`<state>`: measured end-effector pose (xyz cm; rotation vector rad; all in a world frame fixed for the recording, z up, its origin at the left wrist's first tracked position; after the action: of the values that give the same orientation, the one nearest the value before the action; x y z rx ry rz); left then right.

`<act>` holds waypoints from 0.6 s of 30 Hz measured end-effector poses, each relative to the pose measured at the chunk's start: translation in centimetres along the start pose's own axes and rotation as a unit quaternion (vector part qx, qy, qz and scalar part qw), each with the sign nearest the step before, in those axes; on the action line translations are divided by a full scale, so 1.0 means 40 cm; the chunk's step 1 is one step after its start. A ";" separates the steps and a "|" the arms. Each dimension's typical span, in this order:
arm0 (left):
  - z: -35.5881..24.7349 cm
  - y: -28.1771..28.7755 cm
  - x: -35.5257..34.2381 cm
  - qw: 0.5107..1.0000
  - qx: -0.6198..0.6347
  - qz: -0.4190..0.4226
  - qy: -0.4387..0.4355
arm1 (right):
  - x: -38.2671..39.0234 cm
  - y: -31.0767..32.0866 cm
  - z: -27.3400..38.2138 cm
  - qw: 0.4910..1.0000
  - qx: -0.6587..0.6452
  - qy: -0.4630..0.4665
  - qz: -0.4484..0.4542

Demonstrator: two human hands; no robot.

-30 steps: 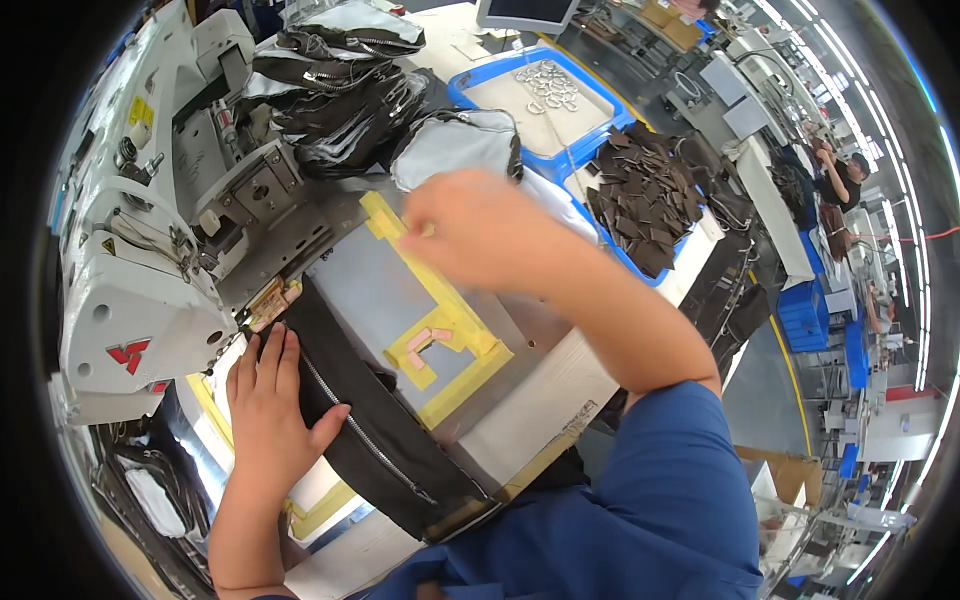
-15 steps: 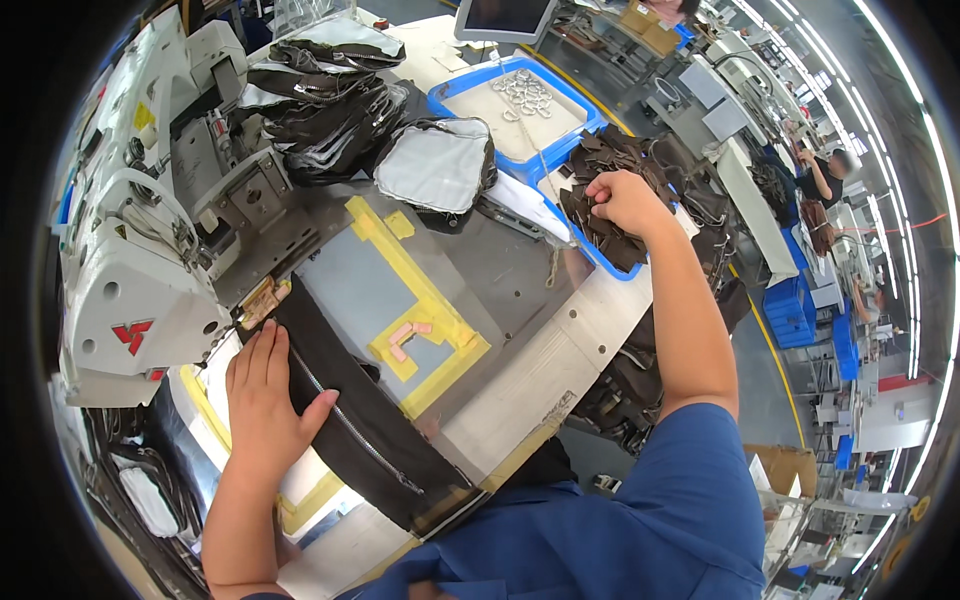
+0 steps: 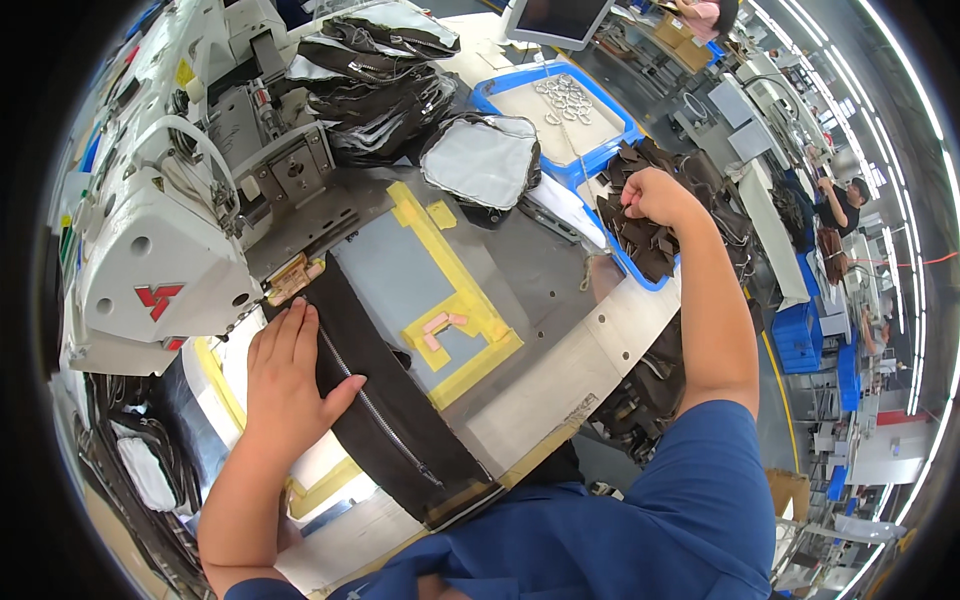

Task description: The person sews zippers onto small fabric pouches using a sewing machine. They repeatedly align the zipper with the pouch edge, feed it through the machine, and trim excess thread. The person handles multiple pouches one at a time, flipping them to check alignment and stitching.

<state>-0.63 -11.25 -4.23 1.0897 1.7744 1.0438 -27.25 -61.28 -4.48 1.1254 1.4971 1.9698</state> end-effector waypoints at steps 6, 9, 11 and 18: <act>-0.001 0.001 0.003 1.000 0.004 -0.004 0.001 | 0.036 0.090 0.062 0.992 0.012 0.023 -0.127; -0.011 0.006 -0.002 1.000 0.005 -0.014 -0.012 | 0.060 0.132 0.139 0.953 -0.253 0.043 -0.162; -0.034 0.019 -0.005 0.998 0.031 -0.021 -0.052 | 0.079 0.121 0.286 0.925 -0.350 0.101 -0.113; -0.055 0.024 0.010 0.991 0.064 -0.019 -0.114 | 0.163 -0.025 0.856 0.893 -0.320 0.315 0.018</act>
<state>-2.49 -11.11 -2.66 1.1974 1.6881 0.7574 -3.81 -35.87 0.02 0.2347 0.9067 2.7139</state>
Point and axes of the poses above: each hand's wrist, its own x-axis away from the middle knuckle, its own y-axis out of the back of the hand, z = x × y, the point moved 9 cm from there along -x, towards the middle knuckle, and after that the axes turned 8 degrees about x, right-handed, at the moved point
